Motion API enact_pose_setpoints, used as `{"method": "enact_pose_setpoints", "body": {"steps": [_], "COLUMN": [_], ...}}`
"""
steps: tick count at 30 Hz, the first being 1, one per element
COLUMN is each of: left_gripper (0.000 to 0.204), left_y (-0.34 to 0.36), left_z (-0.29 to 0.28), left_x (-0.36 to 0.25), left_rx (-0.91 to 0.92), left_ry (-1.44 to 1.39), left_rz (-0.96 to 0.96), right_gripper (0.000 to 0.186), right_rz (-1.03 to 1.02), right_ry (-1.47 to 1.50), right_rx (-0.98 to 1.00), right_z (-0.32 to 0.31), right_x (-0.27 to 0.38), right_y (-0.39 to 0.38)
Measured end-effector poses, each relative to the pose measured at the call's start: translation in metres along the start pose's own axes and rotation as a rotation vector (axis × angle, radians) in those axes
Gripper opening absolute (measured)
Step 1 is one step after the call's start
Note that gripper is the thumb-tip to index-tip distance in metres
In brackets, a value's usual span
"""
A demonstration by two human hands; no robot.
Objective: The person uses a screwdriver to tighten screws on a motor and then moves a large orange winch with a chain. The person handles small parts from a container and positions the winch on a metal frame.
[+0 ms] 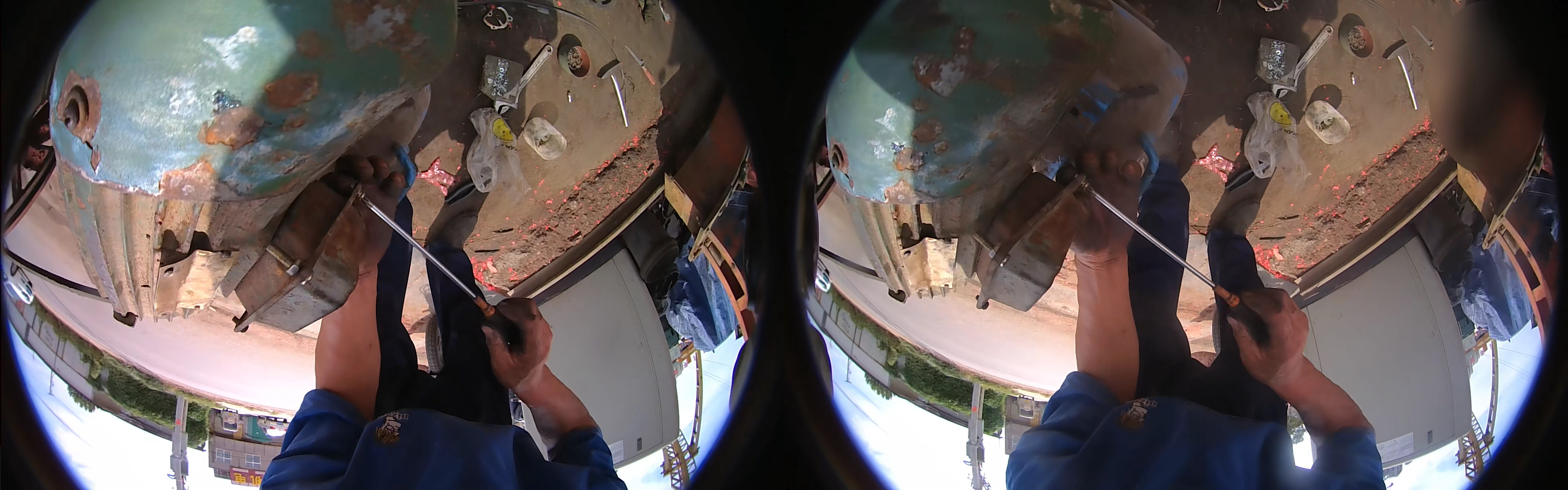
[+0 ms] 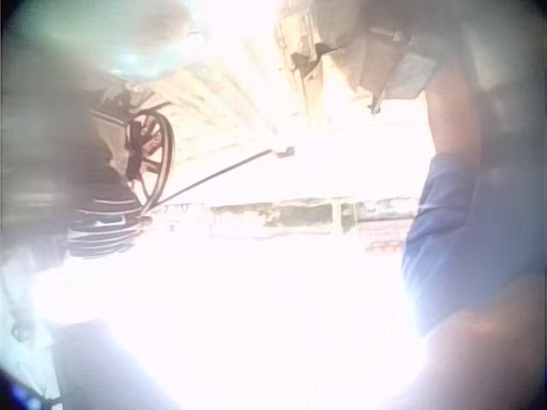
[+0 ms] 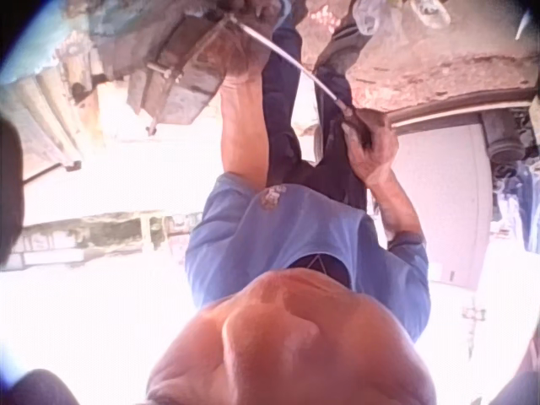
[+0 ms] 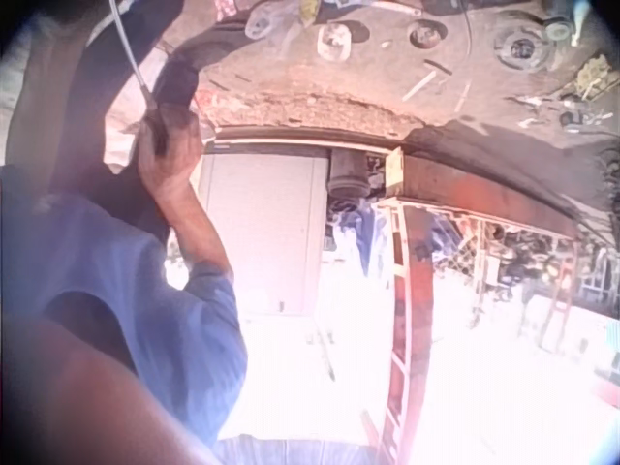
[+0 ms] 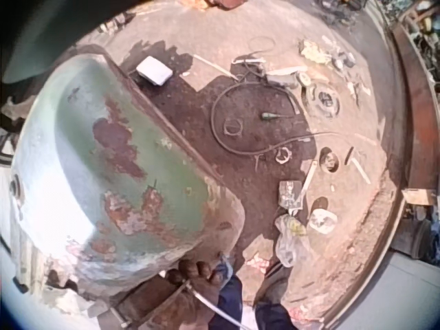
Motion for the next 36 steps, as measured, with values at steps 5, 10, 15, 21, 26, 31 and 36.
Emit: {"method": "enact_pose_setpoints", "body": {"steps": [5,10,15,21,26,31,36], "left_gripper": [0.017,0.015,0.016,0.018,0.021,0.021,0.019], "left_y": [0.001,-0.002,-0.001,-0.004,-0.005,-0.008,-0.012], "left_z": [0.005,0.015,0.007,0.008,0.004,0.008,0.007], "left_x": [0.003,-0.007,0.001,0.0,0.001,0.004,0.006], "left_rx": [-0.043,-0.104,-0.071,-0.038,0.047,-0.004,-0.1], "left_ry": [-0.069,0.031,-0.005,0.008,-0.004,-0.046,-0.01], "left_rz": [-0.03,-0.038,-0.028,0.022,-0.01,0.007,-0.006], "right_gripper": [0.018,0.021,0.03,0.041,0.036,0.032,0.028], "right_rz": [0.113,0.047,-0.184,0.23,-0.176,0.011,0.05], "right_ry": [0.28,0.034,-0.36,0.113,-0.447,-0.126,-0.011], "right_rx": [0.115,0.03,-0.208,0.093,-0.196,-0.05,-0.002], "right_z": [-0.001,0.003,0.002,0.006,0.007,0.001,0.001], "right_x": [0.007,0.01,-0.002,0.009,-0.001,-0.001,-0.005], "right_y": [0.006,0.001,-0.006,-0.003,-0.012,-0.011,-0.013]}}
Point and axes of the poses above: each hand's wrist, its own y-axis towards the middle knuckle, its own z-axis out of the palm, x = y × z, the point moved 4 cm from there along y, towards the middle knuckle, and after that the axes turned 7 degrees about -y, right-handed, at the moved point
